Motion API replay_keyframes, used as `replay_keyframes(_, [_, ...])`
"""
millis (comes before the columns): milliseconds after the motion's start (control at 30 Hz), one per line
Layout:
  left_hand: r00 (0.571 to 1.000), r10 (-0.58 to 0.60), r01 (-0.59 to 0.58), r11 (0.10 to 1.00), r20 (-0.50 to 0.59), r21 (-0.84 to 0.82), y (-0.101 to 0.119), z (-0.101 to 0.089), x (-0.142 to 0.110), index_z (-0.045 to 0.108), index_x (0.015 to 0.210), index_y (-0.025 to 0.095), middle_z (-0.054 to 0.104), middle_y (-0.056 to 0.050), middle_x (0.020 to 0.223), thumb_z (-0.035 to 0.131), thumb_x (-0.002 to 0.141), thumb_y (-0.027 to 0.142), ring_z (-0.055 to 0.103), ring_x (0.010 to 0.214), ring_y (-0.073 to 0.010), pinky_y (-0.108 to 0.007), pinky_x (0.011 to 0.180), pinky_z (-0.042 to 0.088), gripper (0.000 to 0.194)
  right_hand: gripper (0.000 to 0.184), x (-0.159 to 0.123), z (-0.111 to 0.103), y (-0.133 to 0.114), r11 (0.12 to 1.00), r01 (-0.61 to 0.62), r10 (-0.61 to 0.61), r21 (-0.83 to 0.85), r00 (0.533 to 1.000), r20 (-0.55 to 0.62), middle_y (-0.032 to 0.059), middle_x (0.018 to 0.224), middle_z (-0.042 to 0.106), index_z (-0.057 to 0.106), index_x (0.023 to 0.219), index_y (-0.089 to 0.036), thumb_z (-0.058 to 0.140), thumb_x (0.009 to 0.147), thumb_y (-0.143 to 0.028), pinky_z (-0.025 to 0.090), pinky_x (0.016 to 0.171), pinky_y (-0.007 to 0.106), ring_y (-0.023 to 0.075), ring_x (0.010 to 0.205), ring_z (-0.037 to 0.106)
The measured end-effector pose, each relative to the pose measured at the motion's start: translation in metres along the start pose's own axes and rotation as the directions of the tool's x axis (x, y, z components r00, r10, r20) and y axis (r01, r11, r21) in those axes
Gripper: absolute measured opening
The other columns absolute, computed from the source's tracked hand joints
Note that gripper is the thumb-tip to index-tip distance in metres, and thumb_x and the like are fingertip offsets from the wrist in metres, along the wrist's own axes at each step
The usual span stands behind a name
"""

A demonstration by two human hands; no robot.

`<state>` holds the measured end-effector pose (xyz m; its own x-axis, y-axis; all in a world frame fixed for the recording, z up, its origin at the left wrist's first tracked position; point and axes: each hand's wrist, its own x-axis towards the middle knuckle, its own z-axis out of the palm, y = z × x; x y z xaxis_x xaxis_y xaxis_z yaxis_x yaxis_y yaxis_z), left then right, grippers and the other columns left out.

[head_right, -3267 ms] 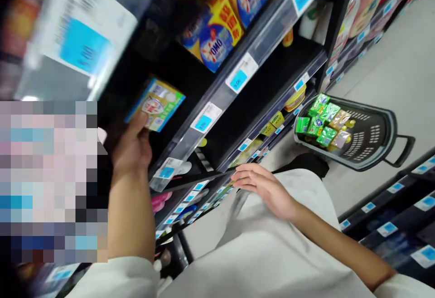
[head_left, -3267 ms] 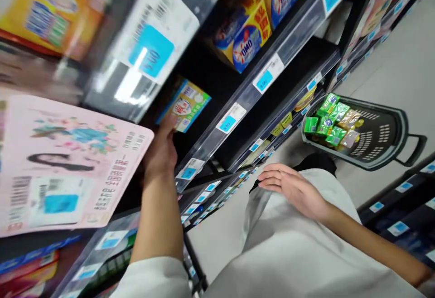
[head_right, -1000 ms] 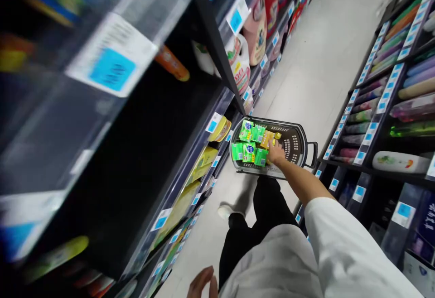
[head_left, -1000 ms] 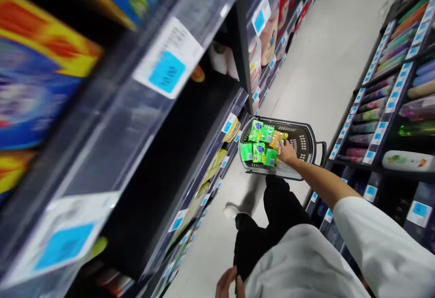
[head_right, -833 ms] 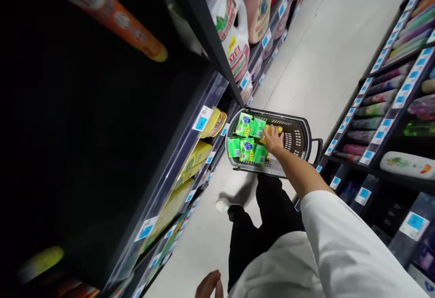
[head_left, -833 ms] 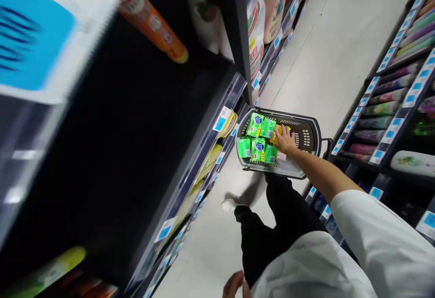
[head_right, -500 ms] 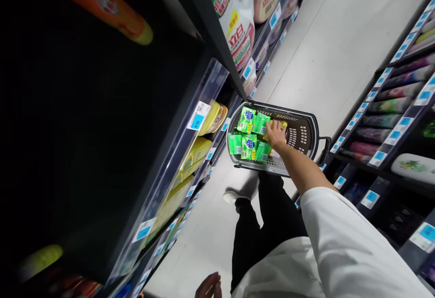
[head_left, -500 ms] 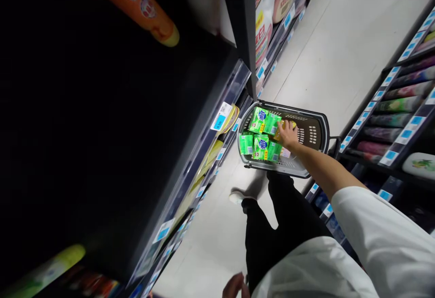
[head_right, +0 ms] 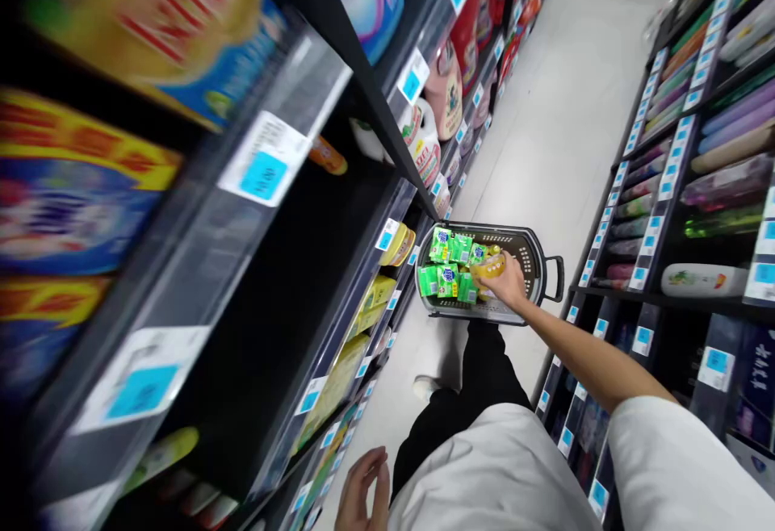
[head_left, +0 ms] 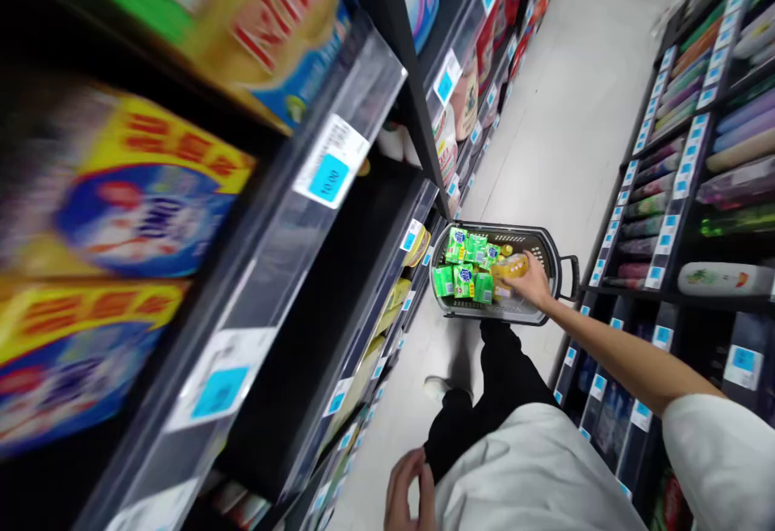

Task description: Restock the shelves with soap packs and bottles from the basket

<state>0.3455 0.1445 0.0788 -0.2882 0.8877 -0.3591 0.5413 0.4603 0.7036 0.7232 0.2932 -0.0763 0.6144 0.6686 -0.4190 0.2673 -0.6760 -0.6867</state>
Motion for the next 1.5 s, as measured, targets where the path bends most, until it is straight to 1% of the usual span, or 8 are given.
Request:
replay_keyframes(200, [0.979, 0.154, -0.14, 0.984, 0.136, -0.11, 0.005, -0.037, 0.015, 0.074, 0.104, 0.018, 0.072, -0.014, 0.113, 0.063, 0.088, 0.058, 0.069, 0.105, -0.0265, -0.04, 0.096, 0.057, 0.044, 0.09, -0.159, -0.041, -0.051, 0.772, -0.2, 0.12, 0.604, 0.978, 0.171, 0.0091, 0.117, 0.067, 0.051, 0.137, -0.025, 0.089, 0.058, -0.047, 0.059, 0.089, 0.042, 0.0286, 0.105, 0.069])
replay_keyframes(300, [0.955, 0.253, -0.208, 0.944, 0.158, -0.256, 0.018, -0.051, 0.015, 0.072, 0.105, 0.018, 0.07, -0.013, 0.113, 0.064, 0.089, 0.055, 0.067, 0.107, -0.0246, -0.038, 0.097, 0.055, 0.041, 0.087, -0.241, -0.048, -0.082, 0.622, -0.19, -0.026, 0.76, 0.965, 0.262, 0.008, 0.123, 0.067, 0.05, 0.136, -0.029, 0.089, 0.061, -0.047, 0.058, 0.094, 0.045, 0.0297, 0.111, 0.068])
replay_keyframes(533, [0.878, 0.33, -0.08, 0.815, 0.347, -0.574, 0.063, -0.094, -0.011, 0.071, 0.112, 0.019, 0.074, -0.012, 0.113, 0.067, 0.085, 0.061, 0.07, 0.104, -0.0257, -0.036, 0.092, 0.057, 0.05, 0.104, -0.353, -0.039, -0.122, 0.537, 0.471, -0.589, 0.7, 0.803, -0.089, 0.0164, 0.151, 0.047, 0.039, 0.144, -0.027, 0.094, 0.056, -0.04, 0.038, 0.119, 0.05, 0.0344, 0.143, 0.044])
replay_keyframes(800, [0.846, 0.316, 0.108, 0.686, 0.429, -0.72, 0.061, -0.126, -0.037, 0.072, 0.123, 0.021, 0.069, -0.012, 0.132, 0.068, 0.08, 0.07, 0.061, 0.127, -0.0324, -0.043, 0.11, 0.047, 0.066, 0.108, -0.378, -0.02, -0.129, 0.255, 0.877, -0.874, 0.406, 0.389, -0.291, 0.0158, 0.16, 0.037, 0.034, 0.153, -0.03, 0.089, 0.061, -0.028, 0.035, 0.118, 0.06, 0.0409, 0.147, 0.039])
replay_keyframes(1000, [0.804, 0.354, 0.237, 0.546, 0.478, -0.803, 0.061, -0.136, -0.032, 0.07, 0.123, 0.018, 0.073, -0.013, 0.119, 0.069, 0.084, 0.064, 0.069, 0.105, -0.0273, -0.032, 0.083, 0.054, 0.061, 0.115, -0.373, -0.035, -0.139, 0.275, 0.891, -0.946, 0.36, 0.319, -0.066, 0.0189, 0.16, 0.036, 0.031, 0.155, -0.028, 0.093, 0.059, -0.033, 0.035, 0.119, 0.06, 0.0413, 0.146, 0.039])
replay_keyframes(1200, [0.701, 0.363, 0.32, 0.609, 0.614, -0.726, 0.069, -0.156, -0.005, 0.066, 0.121, 0.016, 0.072, -0.009, 0.097, 0.07, 0.08, 0.067, 0.066, 0.073, -0.0162, -0.024, 0.057, 0.051, 0.065, 0.124, -0.356, -0.071, -0.172, 0.437, 0.76, -0.868, 0.481, 0.216, 0.447, 0.0187, 0.159, 0.038, 0.025, 0.159, -0.027, 0.094, 0.058, -0.043, 0.029, 0.122, 0.052, 0.0371, 0.146, 0.04])
replay_keyframes(1367, [0.496, 0.35, 0.479, 0.653, 0.795, -0.587, 0.071, -0.163, 0.008, 0.062, 0.121, 0.015, 0.067, -0.004, 0.081, 0.068, 0.077, 0.074, 0.061, 0.055, -0.0133, -0.021, 0.042, 0.045, 0.075, 0.132, -0.341, -0.079, -0.206, 0.56, 0.501, -0.752, 0.66, -0.027, 0.659, 0.0175, 0.156, 0.043, 0.023, 0.16, -0.027, 0.097, 0.053, -0.047, 0.027, 0.122, 0.047, 0.0337, 0.143, 0.043])
replay_keyframes(1500, [0.444, 0.363, 0.488, 0.668, 0.819, -0.561, 0.072, -0.156, 0.007, 0.065, 0.12, 0.013, 0.071, -0.008, 0.084, 0.077, 0.072, 0.069, 0.059, 0.053, -0.0127, -0.022, 0.042, 0.043, 0.074, 0.129, -0.333, -0.073, -0.227, 0.637, 0.261, -0.691, 0.725, -0.223, 0.687, 0.018, 0.151, 0.048, 0.028, 0.159, -0.025, 0.097, 0.053, -0.052, 0.032, 0.117, 0.045, 0.0331, 0.139, 0.047])
